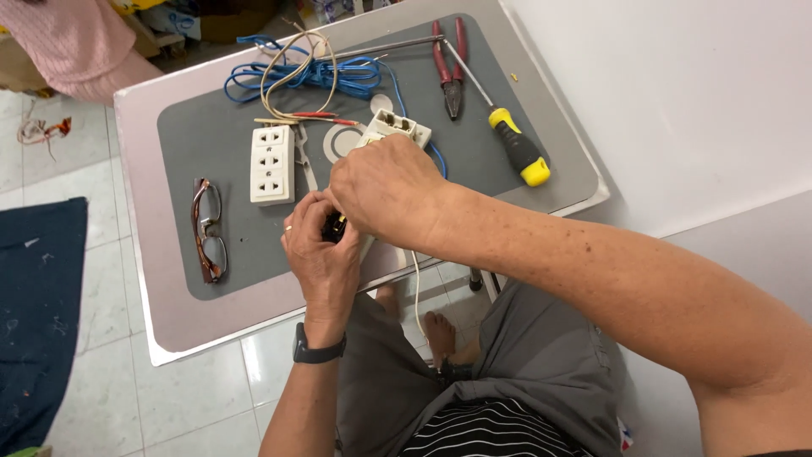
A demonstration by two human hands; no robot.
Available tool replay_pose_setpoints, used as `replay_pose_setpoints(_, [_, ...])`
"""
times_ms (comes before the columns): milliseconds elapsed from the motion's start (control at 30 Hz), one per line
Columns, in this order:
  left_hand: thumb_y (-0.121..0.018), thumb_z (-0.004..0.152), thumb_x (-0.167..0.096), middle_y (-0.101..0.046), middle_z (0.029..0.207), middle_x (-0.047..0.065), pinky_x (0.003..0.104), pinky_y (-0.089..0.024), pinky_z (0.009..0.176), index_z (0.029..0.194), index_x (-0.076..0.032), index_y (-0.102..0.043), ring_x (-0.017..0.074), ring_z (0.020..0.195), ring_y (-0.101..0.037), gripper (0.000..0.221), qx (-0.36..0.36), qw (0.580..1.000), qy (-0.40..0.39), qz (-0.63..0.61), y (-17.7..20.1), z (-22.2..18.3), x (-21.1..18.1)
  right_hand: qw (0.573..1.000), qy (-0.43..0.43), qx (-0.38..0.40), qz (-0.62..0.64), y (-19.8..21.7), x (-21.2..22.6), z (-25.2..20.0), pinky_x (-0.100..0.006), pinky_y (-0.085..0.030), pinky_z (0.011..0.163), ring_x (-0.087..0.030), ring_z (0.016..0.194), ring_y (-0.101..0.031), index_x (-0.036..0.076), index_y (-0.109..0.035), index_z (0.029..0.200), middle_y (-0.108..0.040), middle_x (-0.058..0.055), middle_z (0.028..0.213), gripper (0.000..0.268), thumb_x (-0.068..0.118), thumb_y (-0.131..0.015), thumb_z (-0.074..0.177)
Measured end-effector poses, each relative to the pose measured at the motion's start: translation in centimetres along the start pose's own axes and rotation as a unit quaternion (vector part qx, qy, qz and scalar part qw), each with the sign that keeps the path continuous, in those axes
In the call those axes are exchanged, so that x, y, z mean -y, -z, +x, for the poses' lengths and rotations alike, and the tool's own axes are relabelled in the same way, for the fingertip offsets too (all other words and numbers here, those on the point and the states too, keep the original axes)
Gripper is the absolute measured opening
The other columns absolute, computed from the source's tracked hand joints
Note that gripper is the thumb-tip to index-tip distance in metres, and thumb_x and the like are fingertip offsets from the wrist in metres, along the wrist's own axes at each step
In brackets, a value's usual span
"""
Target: Wiring and assembling the internal components of a power strip, including connecting wires to terminals and securing them with a screwdriver.
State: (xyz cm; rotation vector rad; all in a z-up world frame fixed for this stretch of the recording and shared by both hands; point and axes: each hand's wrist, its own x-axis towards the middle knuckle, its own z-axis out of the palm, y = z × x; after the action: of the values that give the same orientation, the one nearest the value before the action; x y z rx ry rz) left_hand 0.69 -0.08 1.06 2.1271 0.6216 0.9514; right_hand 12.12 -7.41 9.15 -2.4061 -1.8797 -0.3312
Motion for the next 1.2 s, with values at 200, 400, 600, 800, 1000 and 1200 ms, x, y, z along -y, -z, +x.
replay_pose_setpoints(200, [-0.081, 0.080, -0.026, -0.063, 0.108, -0.002, 0.036, -0.037, 0.090, 0.090, -0.021, -0.067, 0.0231, 0.108, -0.059, 0.018, 0.007, 1.000, 0.016, 0.000, -0.1, 0.0, 0.2, 0.994, 0.021, 0.056, 0.091, 2.8, 0.4, -0.1, -0.048, -0.055, 0.048, -0.032, 0.050, -0.067, -0.002, -0.058, 0.087, -0.060, -0.015, 0.053, 0.023, 0.010, -0.040, 0.093])
replay_pose_setpoints(400, [-0.087, 0.072, -0.027, -0.067, 0.100, 0.000, 0.036, -0.045, 0.087, 0.084, -0.017, -0.067, 0.0255, 0.100, -0.066, 0.025, -0.034, 0.997, -0.075, -0.004, -1.0, 0.5, 2.7, 0.999, 0.039, -0.032, -0.009, -0.1, 0.8, 1.3, -0.049, -0.055, 0.049, -0.030, 0.054, -0.069, 0.006, -0.064, 0.074, -0.061, -0.010, 0.051, 0.016, 0.014, -0.055, 0.085])
replay_pose_setpoints(600, [-0.070, 0.079, -0.017, -0.067, 0.096, 0.002, 0.036, -0.041, 0.083, 0.085, -0.011, -0.062, 0.0209, 0.094, -0.065, 0.012, -0.038, 0.995, -0.092, -0.017, 0.1, 0.6, 0.3, 0.986, -0.014, 0.166, -0.025, 2.8, 1.2, 1.4, -0.048, -0.052, 0.053, -0.037, 0.070, -0.071, 0.008, -0.055, 0.105, -0.071, -0.012, 0.078, 0.030, 0.030, -0.053, 0.085])
replay_pose_setpoints(800, [-0.070, 0.081, -0.032, -0.061, 0.098, -0.008, 0.037, -0.035, 0.082, 0.083, -0.020, -0.061, 0.0164, 0.096, -0.059, 0.016, -0.008, 1.000, -0.012, 0.015, 0.4, 0.2, -0.4, 0.976, -0.059, 0.178, -0.108, 3.0, 1.5, 1.7, -0.038, -0.047, 0.046, -0.025, 0.055, -0.064, 0.016, -0.066, 0.080, -0.065, -0.005, 0.067, 0.033, 0.036, -0.049, 0.099])
replay_pose_setpoints(1000, [-0.066, 0.078, -0.027, -0.061, 0.099, -0.009, 0.038, -0.036, 0.085, 0.085, -0.021, -0.062, 0.0189, 0.102, -0.060, 0.010, 0.004, 1.000, 0.010, 0.010, 0.5, 0.1, -0.4, 0.979, 0.017, 0.198, -0.055, 2.7, -0.1, 1.1, -0.045, -0.046, 0.054, -0.037, 0.062, -0.065, 0.011, -0.056, 0.090, -0.066, -0.009, 0.068, 0.010, 0.012, -0.053, 0.081])
replay_pose_setpoints(1200, [-0.065, 0.077, -0.029, -0.062, 0.100, -0.007, 0.039, -0.036, 0.084, 0.085, -0.020, -0.060, 0.0198, 0.100, -0.059, 0.013, -0.005, 1.000, -0.011, 0.020, 0.2, 0.1, -0.1, 0.993, -0.032, 0.067, -0.093, -0.5, -0.3, 1.7, -0.038, -0.040, 0.039, -0.028, 0.046, -0.056, 0.015, -0.060, 0.063, -0.059, -0.007, 0.056, 0.032, 0.027, -0.053, 0.091])
